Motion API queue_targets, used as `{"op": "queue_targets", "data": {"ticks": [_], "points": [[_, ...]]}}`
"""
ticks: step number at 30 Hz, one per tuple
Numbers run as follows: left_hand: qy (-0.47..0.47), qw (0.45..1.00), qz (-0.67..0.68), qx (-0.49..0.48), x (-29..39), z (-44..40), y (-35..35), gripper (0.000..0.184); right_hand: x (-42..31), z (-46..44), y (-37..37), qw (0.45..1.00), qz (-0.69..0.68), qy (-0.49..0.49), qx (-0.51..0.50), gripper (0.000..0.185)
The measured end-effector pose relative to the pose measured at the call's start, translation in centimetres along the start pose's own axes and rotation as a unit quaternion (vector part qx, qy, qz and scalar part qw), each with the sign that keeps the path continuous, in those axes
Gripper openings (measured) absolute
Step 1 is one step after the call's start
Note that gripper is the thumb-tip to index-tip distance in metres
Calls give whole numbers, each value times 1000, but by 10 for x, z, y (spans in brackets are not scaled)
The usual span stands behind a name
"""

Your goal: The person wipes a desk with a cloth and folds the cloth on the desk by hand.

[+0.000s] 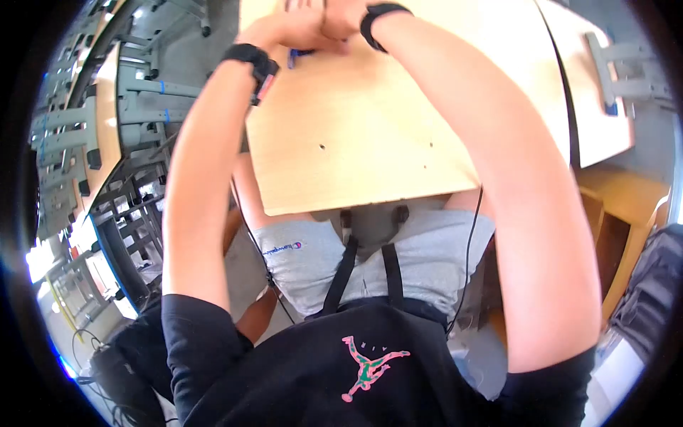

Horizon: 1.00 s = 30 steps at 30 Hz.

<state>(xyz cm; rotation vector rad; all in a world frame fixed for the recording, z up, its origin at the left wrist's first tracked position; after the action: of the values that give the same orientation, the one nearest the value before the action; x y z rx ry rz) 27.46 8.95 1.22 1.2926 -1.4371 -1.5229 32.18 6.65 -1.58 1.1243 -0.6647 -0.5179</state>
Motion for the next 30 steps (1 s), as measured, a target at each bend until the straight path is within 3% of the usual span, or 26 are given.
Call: {"op": "queue_targets", "data": {"ticks": [1, 2, 3, 4, 6, 8, 12, 18, 23, 26, 30], "points": [[49, 971, 178, -154, -10, -12, -22, 135, 1, -2, -1, 999, -18, -12, 33, 95], [85, 984, 141, -73, -11, -6, -15, 138, 3, -5, -2, 997, -38, -23, 69, 108], [83, 981, 149, -91, -10, -5, -20, 140, 2, -2, -4, 997, -51, -18, 53, 122], [82, 978, 157, -108, -11, -4, -21, 141, 1, 6, 0, 995, -65, -30, 69, 121], [74, 974, 182, -115, -9, 3, -22, 143, 6, -3, -11, 974, -139, -38, 175, 86], [84, 970, 181, -138, -3, 7, -24, 152, 6, 14, -8, 970, -131, -13, 205, 74], [77, 954, 195, -213, 37, 32, 2, 155, 3, 61, -18, 980, -126, -4, 152, 76], [60, 947, 223, -222, 129, 83, 9, 154, -11, 169, -42, 972, -167, 64, 151, 88], [2, 944, 282, -172, 221, 117, 30, 157, 0, 267, -68, 965, -210, 41, 149, 92], [-26, 942, 285, -174, 248, 107, 39, 158, 19, 293, -66, 961, -226, 35, 152, 90], [-32, 925, 281, -255, 248, 93, 38, 155, 31, 289, -67, 952, -273, 45, 128, 91]]}}
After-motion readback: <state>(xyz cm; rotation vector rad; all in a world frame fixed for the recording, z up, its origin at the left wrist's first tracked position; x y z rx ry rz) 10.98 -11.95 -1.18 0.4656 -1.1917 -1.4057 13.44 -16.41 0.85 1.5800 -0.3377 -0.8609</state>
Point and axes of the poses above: each hand's wrist, its own z-axis away from the middle knuckle, its own y-axis out of the back of the hand, x = y × z, the point moved 10 cm from there along -z, towards the middle knuckle, and after that the axes turned 10 degrees about -y, right-handed, at the moved point
